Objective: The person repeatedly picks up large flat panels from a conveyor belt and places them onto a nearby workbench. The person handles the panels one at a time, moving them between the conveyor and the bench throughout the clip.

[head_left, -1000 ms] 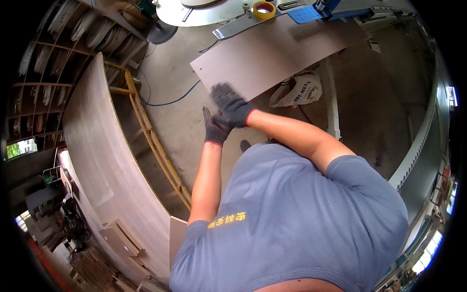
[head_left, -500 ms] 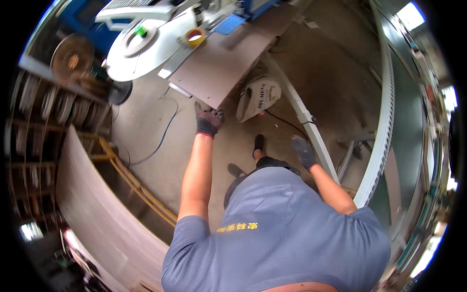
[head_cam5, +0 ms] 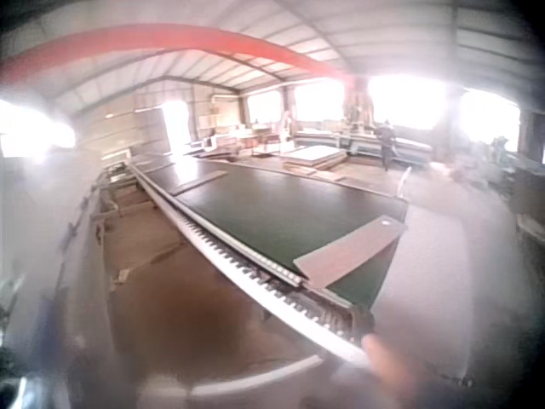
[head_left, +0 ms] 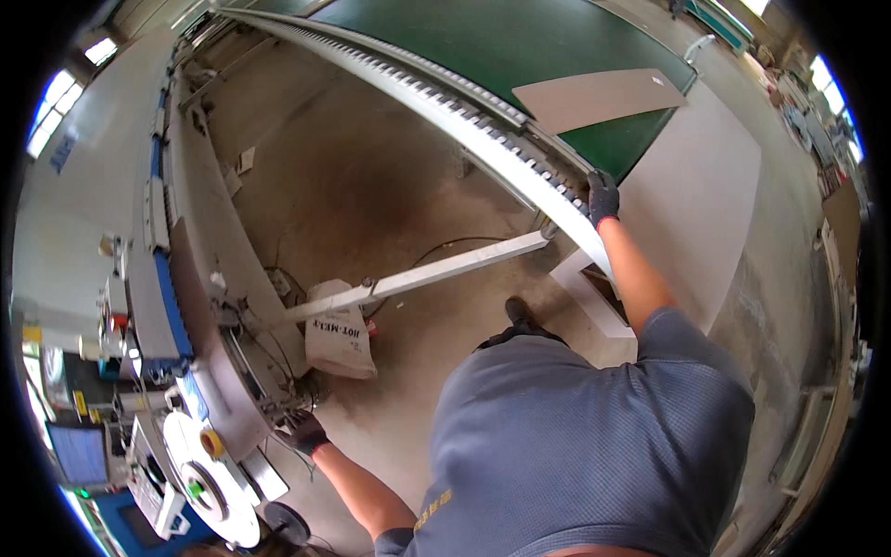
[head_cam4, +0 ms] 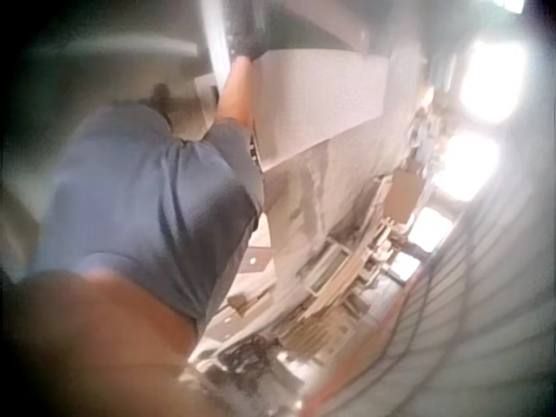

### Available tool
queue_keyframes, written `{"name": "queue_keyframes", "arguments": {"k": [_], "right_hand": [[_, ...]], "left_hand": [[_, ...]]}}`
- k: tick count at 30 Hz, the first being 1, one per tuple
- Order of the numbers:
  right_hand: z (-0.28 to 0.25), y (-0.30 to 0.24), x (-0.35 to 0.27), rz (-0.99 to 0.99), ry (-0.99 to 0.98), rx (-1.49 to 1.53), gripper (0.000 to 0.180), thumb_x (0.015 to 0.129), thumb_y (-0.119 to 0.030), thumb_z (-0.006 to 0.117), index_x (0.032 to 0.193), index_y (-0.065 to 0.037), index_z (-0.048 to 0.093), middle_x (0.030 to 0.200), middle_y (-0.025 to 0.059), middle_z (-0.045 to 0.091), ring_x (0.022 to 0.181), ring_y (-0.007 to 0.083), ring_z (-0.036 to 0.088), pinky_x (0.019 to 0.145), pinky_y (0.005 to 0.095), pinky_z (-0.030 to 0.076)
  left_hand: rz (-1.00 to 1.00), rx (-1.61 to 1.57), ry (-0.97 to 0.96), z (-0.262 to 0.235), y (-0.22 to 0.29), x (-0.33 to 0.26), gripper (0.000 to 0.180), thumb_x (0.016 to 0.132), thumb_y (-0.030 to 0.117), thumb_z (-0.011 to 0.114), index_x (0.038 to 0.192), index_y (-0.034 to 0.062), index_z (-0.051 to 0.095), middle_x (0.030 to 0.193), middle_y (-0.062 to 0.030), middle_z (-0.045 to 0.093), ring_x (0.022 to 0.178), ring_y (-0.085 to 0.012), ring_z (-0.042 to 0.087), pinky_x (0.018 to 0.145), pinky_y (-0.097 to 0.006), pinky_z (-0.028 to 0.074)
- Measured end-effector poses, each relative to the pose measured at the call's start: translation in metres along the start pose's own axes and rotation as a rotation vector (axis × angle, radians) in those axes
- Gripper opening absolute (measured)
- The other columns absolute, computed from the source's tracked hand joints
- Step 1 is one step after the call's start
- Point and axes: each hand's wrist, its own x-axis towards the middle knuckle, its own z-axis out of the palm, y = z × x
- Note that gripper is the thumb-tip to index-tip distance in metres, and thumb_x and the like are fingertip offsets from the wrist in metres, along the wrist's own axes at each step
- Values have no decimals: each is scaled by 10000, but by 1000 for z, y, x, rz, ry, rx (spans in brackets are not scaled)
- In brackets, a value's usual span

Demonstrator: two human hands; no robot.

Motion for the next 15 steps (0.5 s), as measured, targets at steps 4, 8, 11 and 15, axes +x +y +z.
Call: {"name": "queue_keyframes", "arguments": {"k": [4,8,11,15], "right_hand": [[-33,85,64,711,50,568,246,855,-309,611,958,-85,625,855,65,622,742,204,573,625,345,458],[-53,124,96,880,70,592,349,865,-322,621,1112,-86,551,993,90,605,846,232,582,702,373,482],[-57,136,117,949,123,607,421,859,-340,634,1164,-68,534,1094,115,597,894,243,584,740,385,493],[-74,155,143,1020,115,649,511,878,-410,578,1249,-68,497,1246,95,549,1082,239,534,911,399,449]], "left_hand": [[-220,281,-153,21,-90,-39,532,884,522,484,1223,112,517,1229,-94,552,1046,-280,561,883,-484,473],[-524,447,-143,64,-203,-124,365,924,475,457,985,144,598,1031,-25,633,884,-234,579,791,-400,491],[-726,477,-306,85,-264,-164,313,933,438,471,991,151,582,972,-22,613,853,-207,557,777,-353,469],[-895,612,-568,152,-324,-215,263,952,367,467,1065,150,561,939,-26,558,823,-184,508,755,-322,434]]}}
